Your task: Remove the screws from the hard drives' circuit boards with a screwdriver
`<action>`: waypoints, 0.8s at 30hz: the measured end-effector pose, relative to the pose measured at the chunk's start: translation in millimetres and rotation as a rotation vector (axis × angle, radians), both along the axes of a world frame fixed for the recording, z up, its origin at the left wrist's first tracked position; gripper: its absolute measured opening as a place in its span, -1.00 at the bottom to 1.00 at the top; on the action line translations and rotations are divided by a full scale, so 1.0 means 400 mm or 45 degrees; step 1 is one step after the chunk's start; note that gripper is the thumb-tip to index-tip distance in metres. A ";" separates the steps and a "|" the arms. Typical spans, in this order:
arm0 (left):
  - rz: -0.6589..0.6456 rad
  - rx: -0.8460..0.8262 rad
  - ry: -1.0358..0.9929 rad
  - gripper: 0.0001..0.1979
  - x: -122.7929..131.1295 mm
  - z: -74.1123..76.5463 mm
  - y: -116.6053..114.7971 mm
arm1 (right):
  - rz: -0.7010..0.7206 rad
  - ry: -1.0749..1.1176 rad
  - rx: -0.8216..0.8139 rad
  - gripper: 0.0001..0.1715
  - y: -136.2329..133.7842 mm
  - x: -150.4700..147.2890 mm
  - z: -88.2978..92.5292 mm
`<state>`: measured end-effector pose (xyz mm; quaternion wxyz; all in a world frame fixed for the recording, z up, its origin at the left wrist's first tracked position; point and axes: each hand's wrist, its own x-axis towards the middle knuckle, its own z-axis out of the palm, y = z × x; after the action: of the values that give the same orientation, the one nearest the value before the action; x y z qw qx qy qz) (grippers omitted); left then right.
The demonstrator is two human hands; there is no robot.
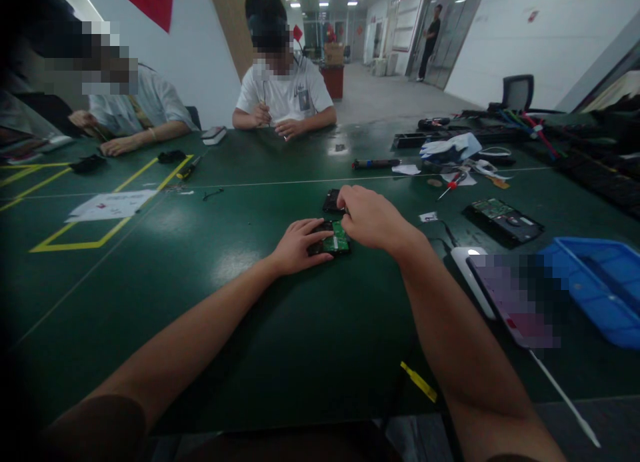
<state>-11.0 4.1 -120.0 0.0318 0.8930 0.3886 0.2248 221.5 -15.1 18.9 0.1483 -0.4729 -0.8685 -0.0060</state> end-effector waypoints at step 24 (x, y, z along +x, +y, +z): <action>-0.004 -0.007 0.008 -0.35 0.003 -0.005 0.003 | -0.083 -0.032 0.020 -0.64 -0.002 0.012 0.001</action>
<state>-9.9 5.4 -122.1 0.0334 0.8943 0.3878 0.2208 226.3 -15.8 19.2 0.1409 -0.4996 -0.8544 -0.0235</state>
